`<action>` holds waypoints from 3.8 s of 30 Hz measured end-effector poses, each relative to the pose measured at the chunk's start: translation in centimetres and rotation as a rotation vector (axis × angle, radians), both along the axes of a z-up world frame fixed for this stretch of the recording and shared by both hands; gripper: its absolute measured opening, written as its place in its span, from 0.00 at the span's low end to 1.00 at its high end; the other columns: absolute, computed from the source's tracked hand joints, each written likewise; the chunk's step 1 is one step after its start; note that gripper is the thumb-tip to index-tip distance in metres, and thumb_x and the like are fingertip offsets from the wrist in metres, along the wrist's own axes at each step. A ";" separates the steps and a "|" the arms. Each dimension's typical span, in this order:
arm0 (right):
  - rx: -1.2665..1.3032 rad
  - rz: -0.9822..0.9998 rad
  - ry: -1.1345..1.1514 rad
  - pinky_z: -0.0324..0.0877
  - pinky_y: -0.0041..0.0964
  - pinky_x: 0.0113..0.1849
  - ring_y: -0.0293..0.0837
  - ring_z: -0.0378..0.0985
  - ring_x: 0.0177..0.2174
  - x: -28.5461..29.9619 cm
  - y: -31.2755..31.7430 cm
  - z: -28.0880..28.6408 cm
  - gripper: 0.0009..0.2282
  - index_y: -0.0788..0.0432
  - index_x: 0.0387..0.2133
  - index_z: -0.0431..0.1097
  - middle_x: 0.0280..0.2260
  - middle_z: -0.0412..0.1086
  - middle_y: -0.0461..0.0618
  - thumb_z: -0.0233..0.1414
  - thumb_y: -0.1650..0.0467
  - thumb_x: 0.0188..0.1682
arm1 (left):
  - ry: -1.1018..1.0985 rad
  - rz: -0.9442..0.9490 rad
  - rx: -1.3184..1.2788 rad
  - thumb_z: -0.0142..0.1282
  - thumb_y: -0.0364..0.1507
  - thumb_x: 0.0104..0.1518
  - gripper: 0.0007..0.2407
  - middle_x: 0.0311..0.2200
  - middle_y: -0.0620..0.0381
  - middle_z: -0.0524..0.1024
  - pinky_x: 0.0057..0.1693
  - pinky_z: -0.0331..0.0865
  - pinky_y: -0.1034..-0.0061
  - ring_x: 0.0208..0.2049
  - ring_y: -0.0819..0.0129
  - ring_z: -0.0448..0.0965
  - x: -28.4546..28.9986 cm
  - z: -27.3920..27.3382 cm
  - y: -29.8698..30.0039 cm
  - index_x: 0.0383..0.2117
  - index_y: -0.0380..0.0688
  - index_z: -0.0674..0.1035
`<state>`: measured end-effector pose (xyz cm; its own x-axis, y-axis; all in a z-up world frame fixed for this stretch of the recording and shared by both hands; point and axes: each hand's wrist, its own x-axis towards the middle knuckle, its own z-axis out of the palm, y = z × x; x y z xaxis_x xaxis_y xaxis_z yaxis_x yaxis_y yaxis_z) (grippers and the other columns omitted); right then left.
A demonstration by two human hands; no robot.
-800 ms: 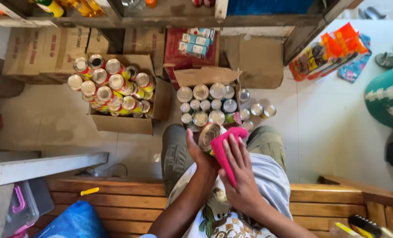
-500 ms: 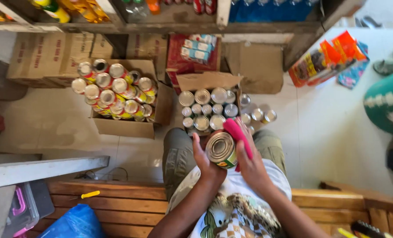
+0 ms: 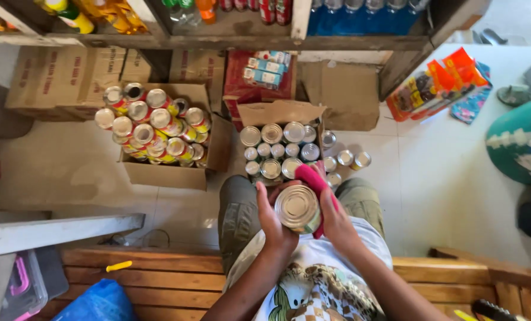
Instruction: Cleaning and wiping dust or dirt off canned food items with a cloth.
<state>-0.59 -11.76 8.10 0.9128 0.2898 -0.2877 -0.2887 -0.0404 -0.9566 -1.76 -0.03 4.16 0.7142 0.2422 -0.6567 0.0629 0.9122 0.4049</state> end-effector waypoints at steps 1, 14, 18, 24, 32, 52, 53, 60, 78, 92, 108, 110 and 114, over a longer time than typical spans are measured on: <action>0.004 0.012 0.004 0.68 0.25 0.26 0.40 0.71 0.40 -1.0 0.1 -0.6 0.29 0.57 0.69 0.48 0.69 0.52 0.49 0.32 0.56 0.56 | 0.004 0.012 0.004 0.44 0.56 0.62 0.33 0.29 0.39 0.82 0.47 0.79 0.65 0.33 0.56 0.84 0.2 -0.8 0.6 0.34 0.28 0.83; 0.483 -0.302 0.360 0.69 0.39 0.26 0.53 0.75 0.28 -0.5 0.2 -2.8 0.23 0.63 0.48 0.66 0.33 0.70 0.64 0.38 0.55 0.58 | -0.018 -0.123 -0.057 0.43 0.59 0.61 0.35 0.30 0.41 0.82 0.45 0.80 0.66 0.32 0.57 0.84 0.0 -2.4 0.0 0.36 0.30 0.84; 0.627 -0.386 0.376 0.79 0.58 0.39 0.64 0.83 0.36 -1.3 0.2 -3.5 0.24 0.60 0.52 0.70 0.41 0.76 0.71 0.41 0.54 0.58 | -0.021 -0.084 0.156 0.38 0.59 0.63 0.35 0.32 0.47 0.81 0.47 0.79 0.71 0.34 0.64 0.82 0.8 -1.9 0.9 0.41 0.34 0.82; 0.704 -0.501 0.449 0.75 0.59 0.47 0.58 0.82 0.39 -0.8 0.9 -2.8 0.24 0.56 0.52 0.71 0.43 0.76 0.62 0.43 0.52 0.57 | -0.099 -0.067 0.514 0.27 0.56 0.66 0.35 0.40 0.51 0.75 0.53 0.72 0.77 0.42 0.71 0.74 -0.3 1.6 0.0 0.51 0.36 0.80; 0.278 -0.203 -0.039 0.50 0.44 0.49 0.49 0.56 0.55 -3.2 1.9 0.0 0.26 0.57 0.69 0.50 0.64 0.55 0.56 0.42 0.64 0.58 | -0.337 0.057 0.832 0.37 0.48 0.68 0.27 0.45 0.42 0.77 0.54 0.73 0.69 0.44 0.65 0.78 -0.1 -3.2 -0.2 0.52 0.30 0.75; -0.357 0.168 -0.513 0.30 0.55 0.67 0.58 0.25 0.72 -4.9 1.0 -0.5 0.26 0.59 0.70 0.44 0.73 0.33 0.55 0.36 0.67 0.58 | -0.219 -0.142 0.413 0.32 0.40 0.70 0.21 0.38 0.48 0.80 0.48 0.71 0.70 0.37 0.65 0.78 0.4 -5.5 1.3 0.44 0.35 0.78; -0.358 0.120 -0.549 0.33 0.55 0.67 0.60 0.33 0.71 -3.8 0.9 -1.1 0.26 0.62 0.69 0.44 0.72 0.37 0.60 0.33 0.63 0.59 | -0.255 -0.143 0.341 0.35 0.41 0.70 0.21 0.39 0.49 0.80 0.49 0.70 0.70 0.37 0.65 0.78 0.2 -6.1 1.0 0.44 0.35 0.78; 0.042 -0.031 -0.269 0.49 0.38 0.63 0.47 0.54 0.66 -1.1 0.7 0.4 0.23 0.64 0.66 0.53 0.67 0.56 0.55 0.34 0.67 0.59 | -0.318 -0.212 0.474 0.33 0.42 0.70 0.23 0.38 0.47 0.80 0.48 0.73 0.71 0.37 0.65 0.80 0.0 -2.4 0.2 0.42 0.32 0.77; -0.025 -0.201 -0.140 0.65 0.24 0.31 0.32 0.66 0.30 -0.6 0.0 2.1 0.21 0.56 0.63 0.62 0.50 0.70 0.44 0.45 0.66 0.56 | -0.505 -0.289 0.045 0.47 0.42 0.65 0.22 0.52 0.47 0.72 0.58 0.66 0.65 0.51 0.61 0.73 0.3 -3.6 0.7 0.60 0.44 0.65; -0.131 -0.292 -0.060 0.66 0.34 0.31 0.42 0.70 0.25 -0.6 0.0 1.7 0.11 0.59 0.44 0.73 0.28 0.71 0.51 0.55 0.69 0.50 | -0.154 -0.108 0.075 0.35 0.58 0.62 0.35 0.42 0.44 0.81 0.50 0.76 0.64 0.41 0.60 0.81 0.8 -2.3 0.3 0.50 0.34 0.77; 0.309 -0.158 -0.127 0.67 0.35 0.57 0.39 0.77 0.49 -0.9 0.2 -2.5 0.12 0.63 0.46 0.74 0.46 0.75 0.50 0.52 0.69 0.54 | -0.138 0.020 0.136 0.50 0.48 0.64 0.25 0.35 0.41 0.83 0.48 0.79 0.65 0.37 0.57 0.84 1.0 -3.1 -0.1 0.43 0.32 0.81; 0.096 -0.178 -0.068 0.68 0.40 0.52 0.43 0.76 0.42 -0.8 0.4 -1.1 0.14 0.62 0.46 0.76 0.41 0.77 0.54 0.51 0.64 0.54 | -0.131 0.028 0.155 0.50 0.46 0.65 0.24 0.35 0.39 0.83 0.47 0.79 0.64 0.36 0.56 0.84 0.3 -2.2 -0.2 0.43 0.31 0.81; -0.251 -0.017 -0.433 0.48 0.57 0.63 0.60 0.50 0.67 -2.8 0.2 -1.5 0.26 0.50 0.69 0.54 0.70 0.51 0.53 0.44 0.62 0.56 | -0.133 0.111 0.139 0.51 0.45 0.65 0.21 0.36 0.44 0.83 0.48 0.80 0.64 0.36 0.60 0.84 0.7 -4.5 0.0 0.45 0.36 0.81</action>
